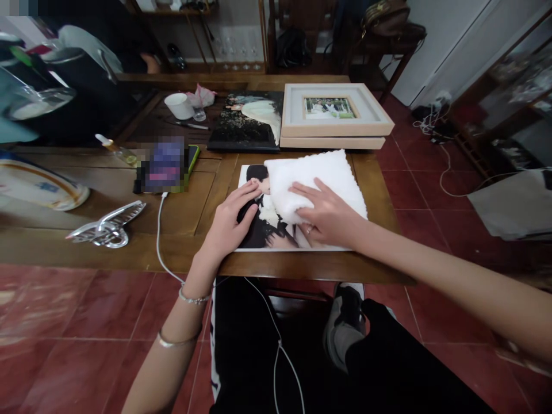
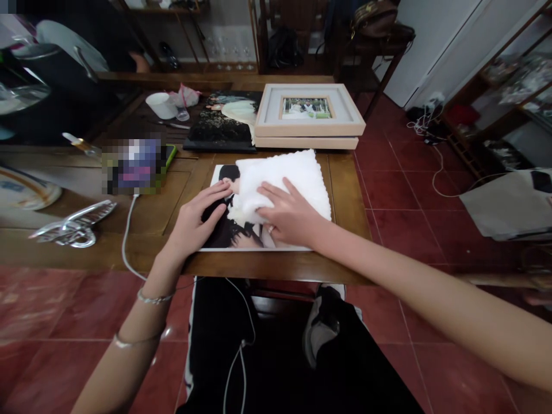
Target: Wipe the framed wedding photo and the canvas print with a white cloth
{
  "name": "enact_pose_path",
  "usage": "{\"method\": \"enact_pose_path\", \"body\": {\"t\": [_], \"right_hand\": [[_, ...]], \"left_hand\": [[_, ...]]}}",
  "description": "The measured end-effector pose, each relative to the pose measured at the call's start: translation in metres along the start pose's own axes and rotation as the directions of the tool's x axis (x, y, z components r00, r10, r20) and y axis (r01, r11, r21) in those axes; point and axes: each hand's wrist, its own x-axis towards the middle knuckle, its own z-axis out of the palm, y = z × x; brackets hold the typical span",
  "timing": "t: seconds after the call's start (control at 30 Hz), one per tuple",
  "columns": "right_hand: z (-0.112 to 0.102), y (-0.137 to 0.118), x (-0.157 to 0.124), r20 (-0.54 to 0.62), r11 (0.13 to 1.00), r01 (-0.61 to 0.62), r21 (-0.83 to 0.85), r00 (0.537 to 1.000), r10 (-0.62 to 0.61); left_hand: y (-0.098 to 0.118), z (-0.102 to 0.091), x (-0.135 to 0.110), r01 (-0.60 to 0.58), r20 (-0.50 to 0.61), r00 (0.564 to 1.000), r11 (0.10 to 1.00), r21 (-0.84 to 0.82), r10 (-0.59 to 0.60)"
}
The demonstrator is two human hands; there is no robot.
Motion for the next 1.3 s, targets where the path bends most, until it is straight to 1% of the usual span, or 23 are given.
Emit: {"method": "enact_pose_path", "body": {"t": [0.17,0.27,0.37,0.47,0.53,0.6,0.7,0.77,0.83,0.9,0.97,1.03,1.13,1.23,1.3], "right_hand": [[0.0,0.03,0.021,-0.014,0.993,-0.111,-0.032,0.994,0.111],[-0.002,0.043,0.029,-0.021,0.988,-0.151,-0.04,0.988,0.15],[-0.004,0.051,0.034,-0.027,0.984,-0.174,-0.047,0.985,0.173],[-0.003,0.051,0.034,-0.03,0.982,-0.177,-0.064,0.984,0.175],[-0.002,0.044,0.031,-0.013,0.981,-0.182,-0.069,0.983,0.181],[-0.002,0.032,0.026,0.021,0.98,-0.189,-0.065,0.982,0.19],[-0.003,0.007,0.014,0.06,0.982,-0.174,-0.07,0.982,0.178],[-0.003,-0.014,0.004,0.067,0.989,-0.123,-0.078,0.99,0.128],[-0.002,-0.036,-0.006,0.039,0.995,-0.049,-0.09,0.998,0.052],[-0.002,-0.058,-0.015,-0.017,0.992,0.021,-0.127,1.0,-0.023],[-0.003,-0.076,-0.02,-0.065,0.983,0.056,-0.177,0.996,-0.068],[-0.006,-0.087,-0.022,-0.073,0.977,0.069,-0.204,0.994,-0.086],[-0.009,-0.09,-0.022,-0.062,0.977,0.076,-0.201,0.994,-0.09],[-0.009,-0.079,-0.017,-0.045,0.983,0.077,-0.164,0.995,-0.086],[-0.008,-0.067,-0.011,-0.004,0.99,0.069,-0.124,0.998,-0.07]], "left_hand": [[0.001,0.0,0.0,0.0,-0.001,1.0,1.0,0.006,0.0],[0.001,0.0,0.0,0.002,-0.001,1.0,1.0,0.004,-0.002],[0.001,0.0,0.0,0.003,-0.004,1.0,1.0,-0.001,-0.003],[0.0,-0.001,0.0,-0.006,-0.002,1.0,1.0,-0.001,0.006],[0.0,-0.001,0.0,-0.008,0.002,1.0,1.0,0.002,0.008],[0.001,-0.001,0.0,-0.009,0.005,1.0,1.0,0.006,0.009],[0.001,-0.001,0.0,-0.011,0.01,1.0,1.0,0.011,0.011],[0.001,-0.001,0.0,-0.006,0.011,1.0,1.0,0.012,0.006],[0.001,0.0,0.0,-0.003,0.008,1.0,1.0,0.009,0.003],[0.0,0.0,0.0,-0.008,0.004,1.0,1.0,0.011,0.008],[-0.001,0.0,0.0,-0.015,-0.004,1.0,1.0,0.022,0.016],[-0.002,0.0,0.0,-0.019,-0.009,1.0,0.999,0.032,0.019],[-0.003,0.001,0.0,-0.024,-0.012,1.0,0.999,0.036,0.025],[-0.003,0.001,0.0,-0.025,-0.017,1.0,0.999,0.036,0.025],[-0.003,0.001,0.0,-0.022,-0.014,1.0,0.999,0.032,0.023]]}}
